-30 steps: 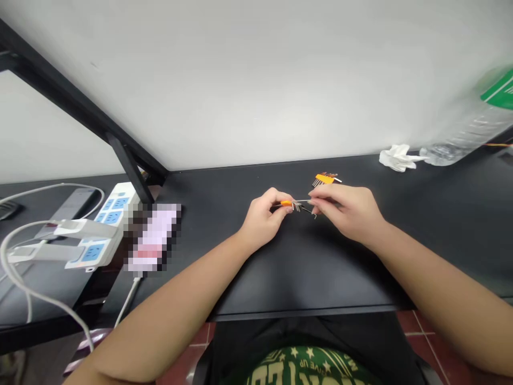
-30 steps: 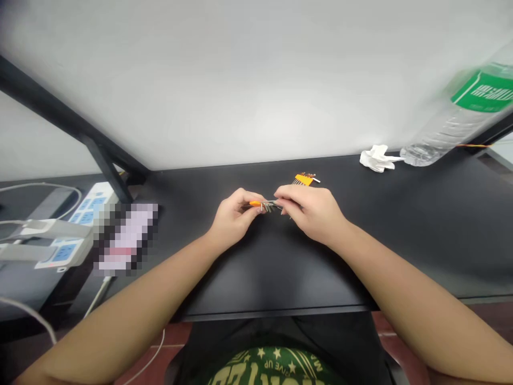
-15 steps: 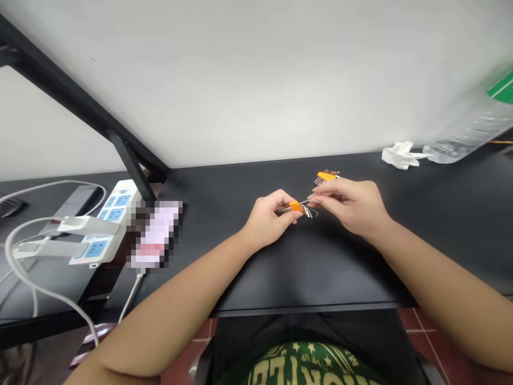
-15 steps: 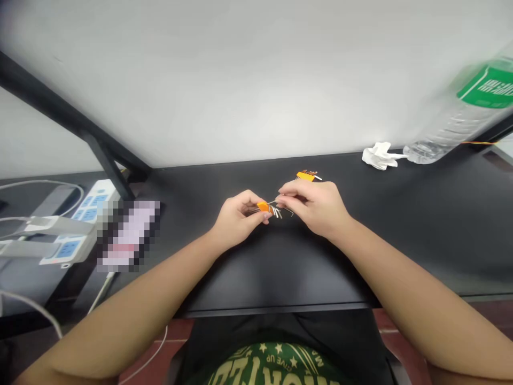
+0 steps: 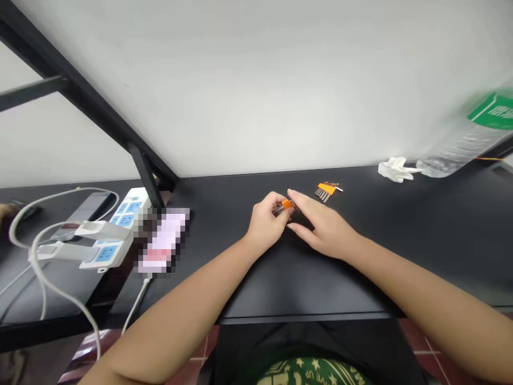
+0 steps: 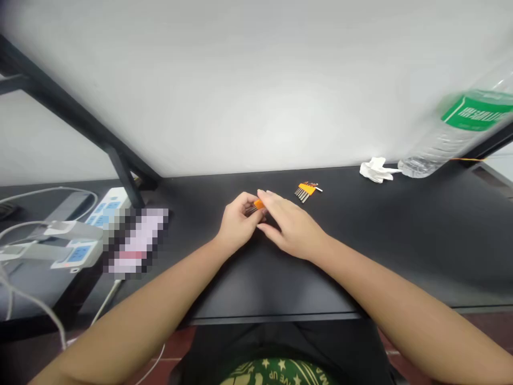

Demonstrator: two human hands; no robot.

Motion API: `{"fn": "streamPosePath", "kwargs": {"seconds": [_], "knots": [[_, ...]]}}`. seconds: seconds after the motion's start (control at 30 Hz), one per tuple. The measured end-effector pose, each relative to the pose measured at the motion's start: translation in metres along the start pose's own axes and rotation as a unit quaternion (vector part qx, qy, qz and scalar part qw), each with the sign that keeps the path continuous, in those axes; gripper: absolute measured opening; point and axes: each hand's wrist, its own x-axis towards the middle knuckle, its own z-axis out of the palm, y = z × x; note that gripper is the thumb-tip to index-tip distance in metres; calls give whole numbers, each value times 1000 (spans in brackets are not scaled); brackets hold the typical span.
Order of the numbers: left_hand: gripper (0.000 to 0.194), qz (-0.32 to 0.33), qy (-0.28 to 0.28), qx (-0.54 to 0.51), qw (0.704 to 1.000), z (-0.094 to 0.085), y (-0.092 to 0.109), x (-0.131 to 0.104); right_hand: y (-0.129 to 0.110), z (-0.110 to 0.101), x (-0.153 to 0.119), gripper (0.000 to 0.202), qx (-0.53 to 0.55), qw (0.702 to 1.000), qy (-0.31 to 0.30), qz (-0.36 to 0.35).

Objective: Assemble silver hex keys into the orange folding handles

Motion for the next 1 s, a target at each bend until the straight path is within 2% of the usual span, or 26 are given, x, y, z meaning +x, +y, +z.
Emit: {"fn": "streamPosePath", "kwargs": {"seconds": [0.1, 0.23, 0.3, 0.4, 0.53, 0.67, 0.87, 1.0], "knots": [[15, 14, -3, -22, 1000, -2, -2, 2, 21, -18, 0, 36, -51, 997, 8, 61], [16, 37, -9, -16, 999, -5, -6, 4, 43, -29, 0, 20, -117, 974, -151, 124], [22, 43, -9, -10, 999, -5, -8, 4, 40, -26, 1, 13, -121, 960, -210, 142], [24, 51, -22, -18, 998, -5, -7, 3, 26, -19, 3, 10, -161, 939, -258, 162], [16, 70, -47, -21, 996, -4, -2, 0, 11, -21, 3, 11, -205, 927, -276, 152], [13, 74, -59, -15, 995, -4, 0, -2, 11, -28, 0, 10, -191, 927, -288, 148], [18, 71, -83, -40, 993, -1, -3, 0, 14, -30, -2, 10, -178, 924, -311, 137], [22, 66, -72, -58, 994, 1, -7, 2, 13, -31, 0, 11, -169, 922, -315, 146]]}}
